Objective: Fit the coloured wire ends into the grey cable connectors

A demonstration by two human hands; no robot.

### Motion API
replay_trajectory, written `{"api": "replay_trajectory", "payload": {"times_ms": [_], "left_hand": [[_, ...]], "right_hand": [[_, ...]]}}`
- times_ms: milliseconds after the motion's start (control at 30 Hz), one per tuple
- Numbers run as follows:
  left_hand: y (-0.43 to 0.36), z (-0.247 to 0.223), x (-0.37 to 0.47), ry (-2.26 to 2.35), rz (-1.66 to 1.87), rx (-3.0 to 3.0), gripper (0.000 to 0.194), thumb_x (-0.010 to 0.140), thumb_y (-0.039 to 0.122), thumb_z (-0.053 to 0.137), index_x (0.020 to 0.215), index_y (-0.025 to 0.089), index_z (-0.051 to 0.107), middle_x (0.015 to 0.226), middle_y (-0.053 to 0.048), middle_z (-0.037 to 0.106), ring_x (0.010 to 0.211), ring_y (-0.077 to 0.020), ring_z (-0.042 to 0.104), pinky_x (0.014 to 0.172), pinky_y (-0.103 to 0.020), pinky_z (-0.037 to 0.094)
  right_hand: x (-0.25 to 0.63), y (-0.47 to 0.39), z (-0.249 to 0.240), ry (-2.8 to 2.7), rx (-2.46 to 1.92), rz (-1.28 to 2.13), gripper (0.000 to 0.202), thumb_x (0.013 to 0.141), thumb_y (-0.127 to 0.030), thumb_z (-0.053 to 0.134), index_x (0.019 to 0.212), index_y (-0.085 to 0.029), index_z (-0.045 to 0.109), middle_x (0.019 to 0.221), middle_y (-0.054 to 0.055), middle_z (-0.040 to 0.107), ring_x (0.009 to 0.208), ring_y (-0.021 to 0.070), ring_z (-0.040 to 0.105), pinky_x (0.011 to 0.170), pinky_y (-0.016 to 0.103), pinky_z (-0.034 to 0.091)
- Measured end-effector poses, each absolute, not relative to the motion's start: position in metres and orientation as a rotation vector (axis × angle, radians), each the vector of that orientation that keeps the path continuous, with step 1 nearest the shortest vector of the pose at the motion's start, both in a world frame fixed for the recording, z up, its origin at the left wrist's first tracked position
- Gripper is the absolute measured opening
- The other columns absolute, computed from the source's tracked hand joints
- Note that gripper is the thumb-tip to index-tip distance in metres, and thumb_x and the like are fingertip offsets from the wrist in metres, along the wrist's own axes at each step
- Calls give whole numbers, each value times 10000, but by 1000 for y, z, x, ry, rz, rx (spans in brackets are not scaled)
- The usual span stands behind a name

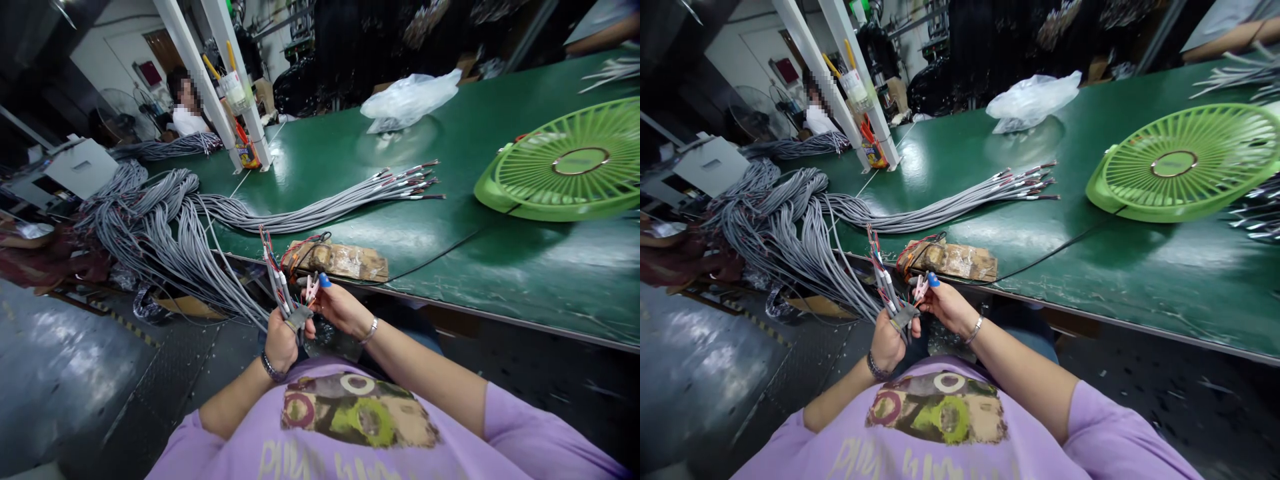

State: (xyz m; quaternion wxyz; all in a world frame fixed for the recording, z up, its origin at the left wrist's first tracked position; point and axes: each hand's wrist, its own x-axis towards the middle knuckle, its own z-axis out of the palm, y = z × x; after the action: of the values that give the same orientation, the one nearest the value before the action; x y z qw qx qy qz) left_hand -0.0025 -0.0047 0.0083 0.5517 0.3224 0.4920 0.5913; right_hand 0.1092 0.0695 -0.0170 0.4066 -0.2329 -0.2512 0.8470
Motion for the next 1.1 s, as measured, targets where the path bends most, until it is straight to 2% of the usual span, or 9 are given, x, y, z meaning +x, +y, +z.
{"api": "replay_trajectory", "payload": {"times_ms": [267,433,633,833,1100], "left_hand": [[-4,1,-2,1198,1374,782,242,696,359,688,647,135,610,446,7,579,389,-102,514,413,-211,423],[-5,1,-2,1214,1361,794,262,696,379,691,643,137,607,445,7,579,376,-99,503,406,-212,415],[-14,3,-5,1164,1382,798,262,703,373,694,628,139,602,447,2,580,361,-102,488,380,-213,394],[-14,3,-4,1205,1429,768,289,683,408,700,626,151,580,446,8,576,372,-105,495,392,-215,400],[-6,4,0,1242,1441,797,258,677,391,681,646,145,614,456,6,578,383,-103,499,400,-214,408]], "right_hand": [[101,69,-21,-518,-588,2064,380,655,-500,750,794,-152,694,649,14,656,558,105,539,557,239,430],[102,67,-20,-523,-600,2111,409,718,-557,670,812,-158,678,667,31,657,557,121,549,521,237,420],[111,64,-17,-535,-557,2256,455,815,-600,519,858,-169,657,766,55,670,612,120,576,568,235,455],[115,61,-12,-639,-571,2154,245,765,-398,681,823,-161,656,723,20,641,631,105,555,582,215,448],[110,63,-13,-502,-590,2174,306,782,-471,643,856,-176,670,700,11,635,613,111,544,590,237,437]]}}
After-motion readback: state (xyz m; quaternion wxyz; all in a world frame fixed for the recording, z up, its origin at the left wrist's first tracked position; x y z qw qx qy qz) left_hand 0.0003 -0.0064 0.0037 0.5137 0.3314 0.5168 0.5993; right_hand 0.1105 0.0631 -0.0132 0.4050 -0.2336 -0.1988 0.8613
